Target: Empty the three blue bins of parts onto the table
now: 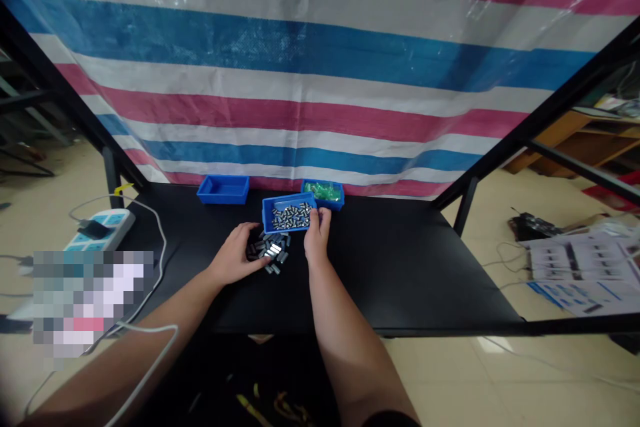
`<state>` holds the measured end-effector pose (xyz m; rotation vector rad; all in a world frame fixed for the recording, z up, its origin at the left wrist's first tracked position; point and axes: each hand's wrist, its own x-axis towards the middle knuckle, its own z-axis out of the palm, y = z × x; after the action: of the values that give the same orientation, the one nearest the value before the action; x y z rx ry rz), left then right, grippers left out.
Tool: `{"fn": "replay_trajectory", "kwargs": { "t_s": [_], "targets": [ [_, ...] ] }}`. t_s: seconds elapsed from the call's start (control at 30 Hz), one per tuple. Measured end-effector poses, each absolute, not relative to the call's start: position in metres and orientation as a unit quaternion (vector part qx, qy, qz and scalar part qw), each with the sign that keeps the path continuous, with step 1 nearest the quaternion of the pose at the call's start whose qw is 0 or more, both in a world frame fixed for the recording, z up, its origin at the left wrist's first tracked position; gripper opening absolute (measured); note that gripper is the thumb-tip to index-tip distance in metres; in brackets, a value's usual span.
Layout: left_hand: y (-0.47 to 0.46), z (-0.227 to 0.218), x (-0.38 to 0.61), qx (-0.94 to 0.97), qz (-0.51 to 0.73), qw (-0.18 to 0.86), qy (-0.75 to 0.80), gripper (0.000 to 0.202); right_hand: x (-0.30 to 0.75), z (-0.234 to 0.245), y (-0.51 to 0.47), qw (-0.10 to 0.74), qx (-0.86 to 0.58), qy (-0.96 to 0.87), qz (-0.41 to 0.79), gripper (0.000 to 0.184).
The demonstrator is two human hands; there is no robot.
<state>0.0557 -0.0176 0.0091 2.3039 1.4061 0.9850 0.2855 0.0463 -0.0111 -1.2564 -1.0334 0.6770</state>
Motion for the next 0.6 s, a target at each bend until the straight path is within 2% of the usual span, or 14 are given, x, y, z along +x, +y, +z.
{"fn": "replay_trajectory", "kwargs": {
  "t_s": [0.13, 0.23, 0.6],
  "targets": [
    [-0.017, 0.005, 0.057, 0.812, 0.306, 0.121, 0.482, 0.099, 0.283, -0.008, 0.043, 0.660, -0.535, -0.440, 0.292, 0.036],
    [-0.016, -0.002, 0.058, 0.821, 0.284, 0.100, 0.485, 0.106, 0.281, -0.004, 0.041, 0.666, -0.523, -0.458, 0.271, 0.036],
    [-0.016, -0.002, 0.061, 0.833, 0.214, 0.095, 0.501, 0.106, 0.279, 0.005, 0.033, 0.668, -0.497, -0.504, 0.229, 0.033]
  ]
}}
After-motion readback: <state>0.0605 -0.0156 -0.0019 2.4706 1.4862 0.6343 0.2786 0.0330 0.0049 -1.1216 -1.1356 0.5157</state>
